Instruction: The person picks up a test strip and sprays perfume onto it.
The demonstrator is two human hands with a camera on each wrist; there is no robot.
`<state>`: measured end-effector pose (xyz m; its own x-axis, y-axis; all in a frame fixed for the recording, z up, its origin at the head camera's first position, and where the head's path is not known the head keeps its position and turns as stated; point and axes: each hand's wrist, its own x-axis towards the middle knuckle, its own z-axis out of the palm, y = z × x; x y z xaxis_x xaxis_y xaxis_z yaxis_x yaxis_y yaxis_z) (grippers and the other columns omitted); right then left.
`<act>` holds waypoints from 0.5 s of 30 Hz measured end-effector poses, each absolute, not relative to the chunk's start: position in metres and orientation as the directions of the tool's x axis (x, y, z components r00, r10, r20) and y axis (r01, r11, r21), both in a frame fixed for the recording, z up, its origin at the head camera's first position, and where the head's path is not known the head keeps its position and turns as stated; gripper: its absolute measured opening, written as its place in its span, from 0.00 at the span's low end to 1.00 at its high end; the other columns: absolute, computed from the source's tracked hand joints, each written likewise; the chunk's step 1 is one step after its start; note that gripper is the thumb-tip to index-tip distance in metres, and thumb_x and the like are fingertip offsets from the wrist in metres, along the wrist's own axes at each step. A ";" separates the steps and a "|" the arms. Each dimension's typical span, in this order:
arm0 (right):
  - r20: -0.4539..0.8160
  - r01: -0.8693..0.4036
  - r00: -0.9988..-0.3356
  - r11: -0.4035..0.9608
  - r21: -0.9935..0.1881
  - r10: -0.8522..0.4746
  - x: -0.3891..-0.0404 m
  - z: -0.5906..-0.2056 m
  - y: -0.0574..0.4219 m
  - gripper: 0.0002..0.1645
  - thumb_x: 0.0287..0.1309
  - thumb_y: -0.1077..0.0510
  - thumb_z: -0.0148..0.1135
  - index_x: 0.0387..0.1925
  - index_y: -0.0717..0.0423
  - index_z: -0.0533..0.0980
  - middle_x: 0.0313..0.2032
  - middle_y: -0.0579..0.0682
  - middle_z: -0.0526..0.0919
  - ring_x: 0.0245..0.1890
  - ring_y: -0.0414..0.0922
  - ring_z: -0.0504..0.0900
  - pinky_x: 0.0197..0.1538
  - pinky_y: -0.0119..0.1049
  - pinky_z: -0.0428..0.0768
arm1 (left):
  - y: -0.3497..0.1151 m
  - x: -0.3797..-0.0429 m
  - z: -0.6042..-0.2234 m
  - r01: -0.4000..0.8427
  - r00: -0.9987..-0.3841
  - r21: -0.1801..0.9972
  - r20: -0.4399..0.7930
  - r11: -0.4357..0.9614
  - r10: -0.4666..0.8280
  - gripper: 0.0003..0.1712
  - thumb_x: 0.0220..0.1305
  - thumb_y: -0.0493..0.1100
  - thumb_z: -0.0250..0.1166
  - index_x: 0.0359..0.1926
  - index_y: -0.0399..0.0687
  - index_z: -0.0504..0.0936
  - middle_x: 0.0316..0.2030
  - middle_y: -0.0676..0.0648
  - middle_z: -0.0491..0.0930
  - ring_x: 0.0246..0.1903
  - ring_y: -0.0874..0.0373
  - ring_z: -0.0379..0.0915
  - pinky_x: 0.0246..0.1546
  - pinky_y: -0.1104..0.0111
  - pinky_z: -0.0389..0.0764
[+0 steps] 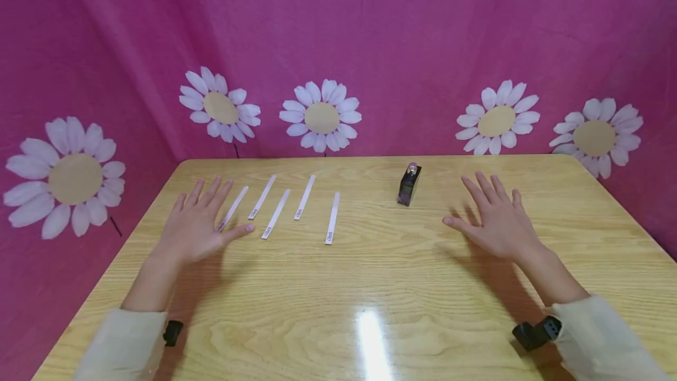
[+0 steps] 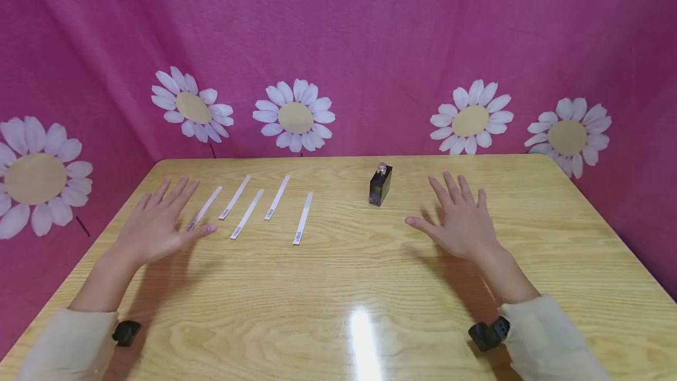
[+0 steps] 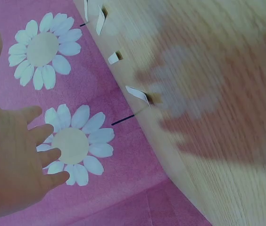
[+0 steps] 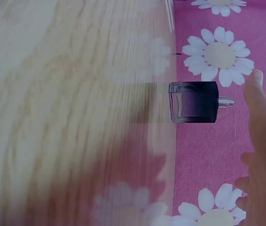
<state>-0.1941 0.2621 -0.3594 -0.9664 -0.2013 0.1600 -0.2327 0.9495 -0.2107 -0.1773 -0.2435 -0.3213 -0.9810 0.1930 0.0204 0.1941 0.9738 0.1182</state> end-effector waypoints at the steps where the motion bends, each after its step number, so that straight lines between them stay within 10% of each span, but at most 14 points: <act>1: 0.161 -0.235 -0.966 0.948 -0.214 -0.203 -0.195 -0.359 0.261 0.57 0.56 0.27 0.53 0.75 0.52 0.46 0.75 0.64 0.46 0.73 0.68 0.44 0.66 0.76 0.43 | -0.244 -0.178 -0.321 0.196 -0.981 0.117 0.023 0.974 0.195 0.59 0.57 0.78 0.48 0.76 0.50 0.39 0.76 0.38 0.41 0.74 0.33 0.33 0.70 0.34 0.40; 15: 0.271 -0.343 -0.923 0.905 -0.251 -0.274 -0.212 -0.349 0.254 0.56 0.55 0.32 0.60 0.75 0.50 0.47 0.74 0.62 0.50 0.74 0.66 0.47 0.68 0.73 0.47 | -0.251 -0.190 -0.324 0.230 -0.970 0.186 0.118 0.955 0.211 0.55 0.60 0.74 0.52 0.75 0.46 0.48 0.74 0.36 0.50 0.73 0.33 0.43 0.70 0.36 0.48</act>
